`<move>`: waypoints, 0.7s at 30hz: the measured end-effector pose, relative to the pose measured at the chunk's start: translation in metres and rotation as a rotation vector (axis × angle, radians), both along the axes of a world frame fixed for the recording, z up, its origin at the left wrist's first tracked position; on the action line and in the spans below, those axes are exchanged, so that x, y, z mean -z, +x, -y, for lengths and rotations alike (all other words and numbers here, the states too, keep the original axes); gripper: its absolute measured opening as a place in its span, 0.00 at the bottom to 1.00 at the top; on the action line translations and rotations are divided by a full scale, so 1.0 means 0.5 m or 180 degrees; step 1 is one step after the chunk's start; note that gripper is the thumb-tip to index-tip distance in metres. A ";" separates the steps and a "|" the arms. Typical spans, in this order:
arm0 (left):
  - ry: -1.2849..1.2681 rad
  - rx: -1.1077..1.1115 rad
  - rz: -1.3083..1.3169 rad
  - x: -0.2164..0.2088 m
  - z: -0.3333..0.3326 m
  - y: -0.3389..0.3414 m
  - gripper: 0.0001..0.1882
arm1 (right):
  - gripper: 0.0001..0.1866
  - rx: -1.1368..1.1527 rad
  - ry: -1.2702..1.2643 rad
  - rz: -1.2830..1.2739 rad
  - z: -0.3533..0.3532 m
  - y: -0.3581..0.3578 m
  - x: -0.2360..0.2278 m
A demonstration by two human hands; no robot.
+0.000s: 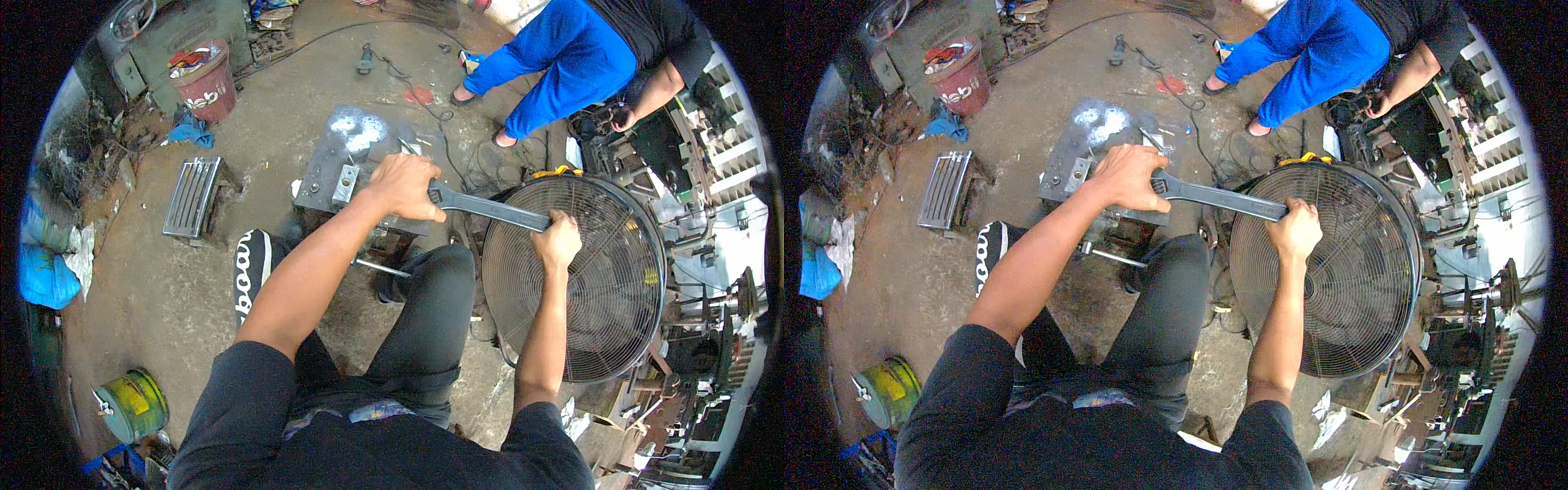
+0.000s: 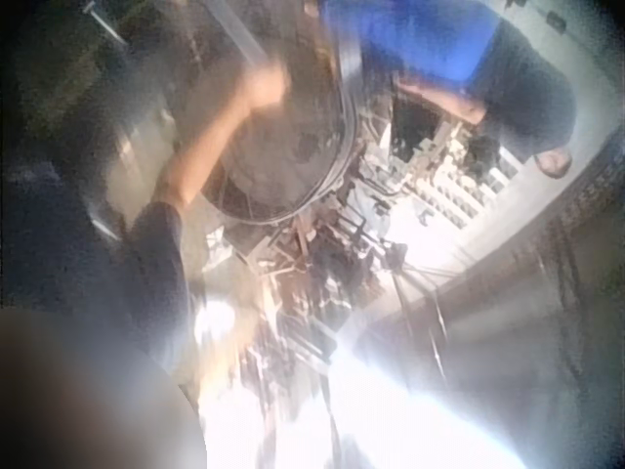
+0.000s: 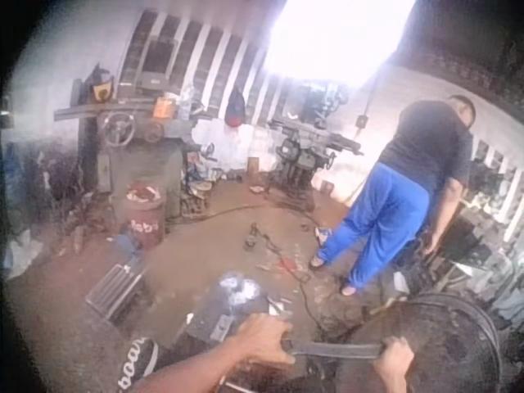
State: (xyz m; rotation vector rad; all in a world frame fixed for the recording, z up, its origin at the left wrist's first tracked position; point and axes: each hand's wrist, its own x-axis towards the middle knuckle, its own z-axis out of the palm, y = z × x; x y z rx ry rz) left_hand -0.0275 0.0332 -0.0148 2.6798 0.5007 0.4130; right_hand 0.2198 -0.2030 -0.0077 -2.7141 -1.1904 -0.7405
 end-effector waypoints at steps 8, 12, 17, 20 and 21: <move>-0.0258 -0.0562 -0.0051 -0.006 0.022 0.009 0.37 | 0.15 -0.0100 -0.0333 -0.0317 -0.086 0.053 -0.034; -0.0295 -0.1645 0.0102 -0.006 0.051 0.035 0.36 | 0.19 -0.1373 -0.0768 0.0292 -0.259 0.162 -0.059; -0.0219 -0.1263 -0.0118 -0.004 0.043 0.036 0.37 | 0.19 -0.1269 -0.0834 -0.0102 -0.201 0.229 -0.003; 0.0061 -0.0288 -0.0419 -0.010 0.008 0.020 0.35 | 0.17 -0.0531 -0.0941 -0.0537 -0.027 0.061 0.002; 0.0118 0.0064 -0.0470 -0.010 -0.005 0.018 0.35 | 0.15 -0.0205 -0.0832 -0.0673 0.025 -0.026 0.005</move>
